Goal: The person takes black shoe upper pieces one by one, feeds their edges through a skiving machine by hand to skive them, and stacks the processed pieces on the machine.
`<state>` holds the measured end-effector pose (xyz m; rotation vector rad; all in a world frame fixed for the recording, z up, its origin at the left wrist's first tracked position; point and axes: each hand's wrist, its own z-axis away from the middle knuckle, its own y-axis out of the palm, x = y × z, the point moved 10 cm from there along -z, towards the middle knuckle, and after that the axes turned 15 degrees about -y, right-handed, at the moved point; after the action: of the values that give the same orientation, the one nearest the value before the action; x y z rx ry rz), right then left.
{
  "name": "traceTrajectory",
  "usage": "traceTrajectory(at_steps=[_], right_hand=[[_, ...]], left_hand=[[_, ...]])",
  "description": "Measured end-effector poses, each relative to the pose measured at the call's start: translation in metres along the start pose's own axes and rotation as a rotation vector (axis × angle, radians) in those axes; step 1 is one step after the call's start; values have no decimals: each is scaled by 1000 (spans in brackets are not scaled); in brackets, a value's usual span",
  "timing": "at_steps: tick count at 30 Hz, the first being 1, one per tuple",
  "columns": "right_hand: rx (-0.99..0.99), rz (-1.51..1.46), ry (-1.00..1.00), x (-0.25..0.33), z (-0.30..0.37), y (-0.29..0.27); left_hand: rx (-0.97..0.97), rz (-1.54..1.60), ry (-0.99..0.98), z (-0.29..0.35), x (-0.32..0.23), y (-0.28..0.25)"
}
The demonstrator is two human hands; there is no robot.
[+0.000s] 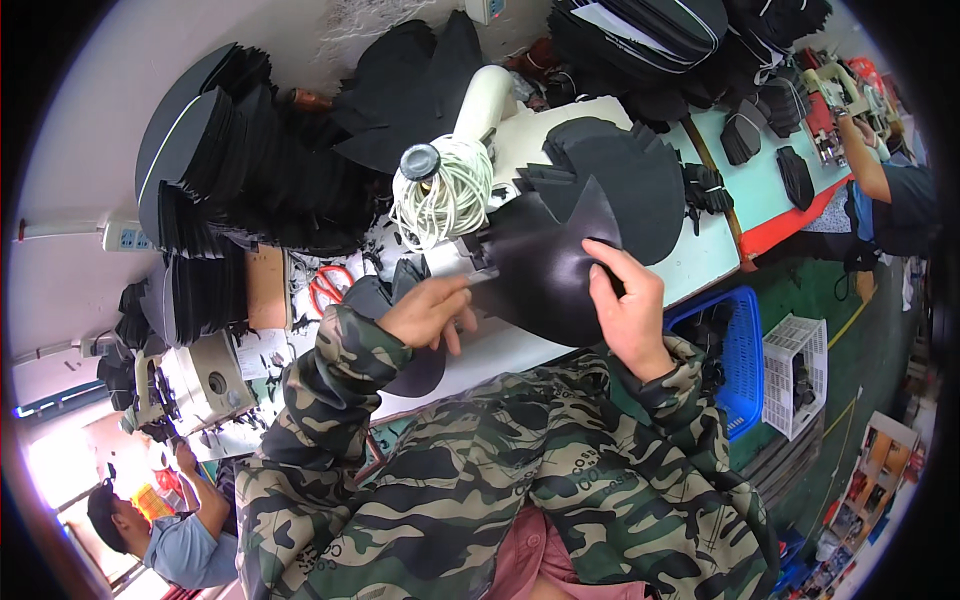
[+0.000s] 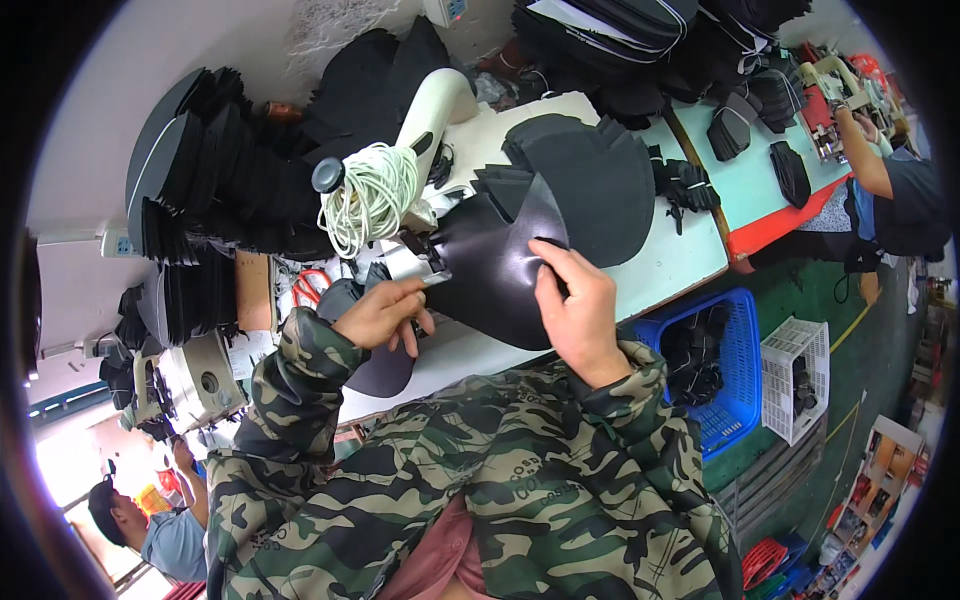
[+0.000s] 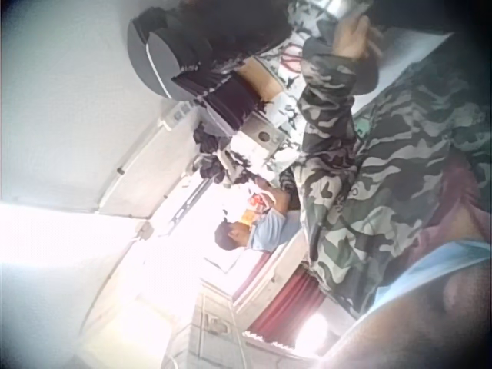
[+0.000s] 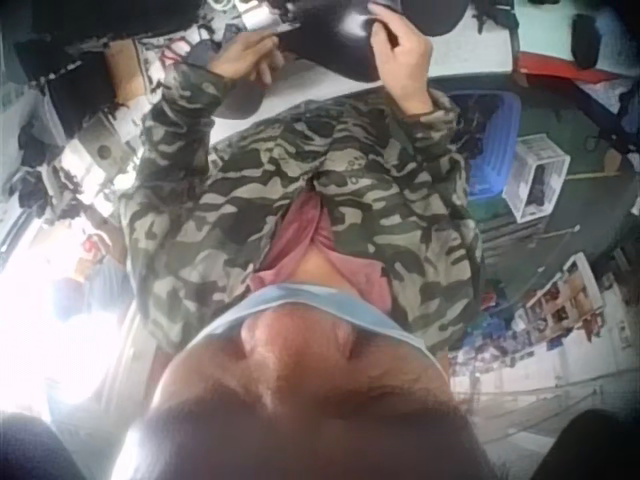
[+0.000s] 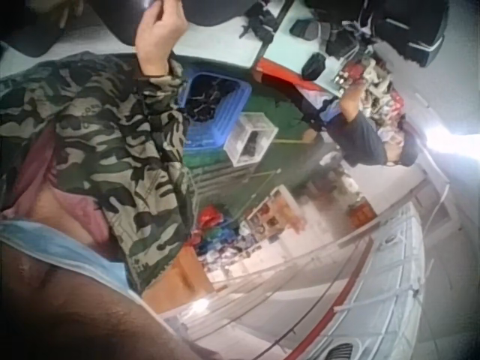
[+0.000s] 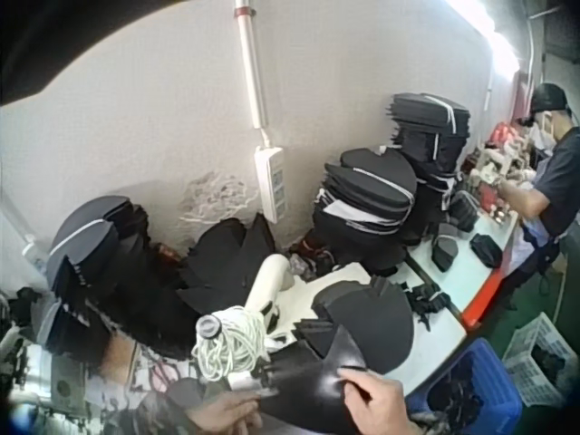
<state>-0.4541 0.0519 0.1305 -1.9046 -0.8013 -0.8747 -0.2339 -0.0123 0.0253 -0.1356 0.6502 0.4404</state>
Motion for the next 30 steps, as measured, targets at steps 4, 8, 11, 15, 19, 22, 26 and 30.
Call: traceTrajectory(at_steps=[4,8,11,15,19,22,26,30], right_hand=[[26,29,-233,28,-3,39],[40,78,-180,33,-24,35],[52,56,-184,29,-32,-3],[-124,289,-202,69,-46,-76],[-15,483,-452,68,-51,-57],[243,428,-485,26,-27,5],[187,518,-403,0,-22,11],[125,286,-470,18,-19,25]], left_hand=[[-309,-110,-74,-7,-1,-39],[-486,-271,19,-15,-31,-40],[-384,-162,-18,-12,-26,-32],[-1043,-847,77,46,-6,-81],[-802,-1232,23,38,76,-79],[-691,-1362,154,42,76,-63],[-734,-1356,288,48,55,-49],[-693,-1405,-16,36,84,-60]])
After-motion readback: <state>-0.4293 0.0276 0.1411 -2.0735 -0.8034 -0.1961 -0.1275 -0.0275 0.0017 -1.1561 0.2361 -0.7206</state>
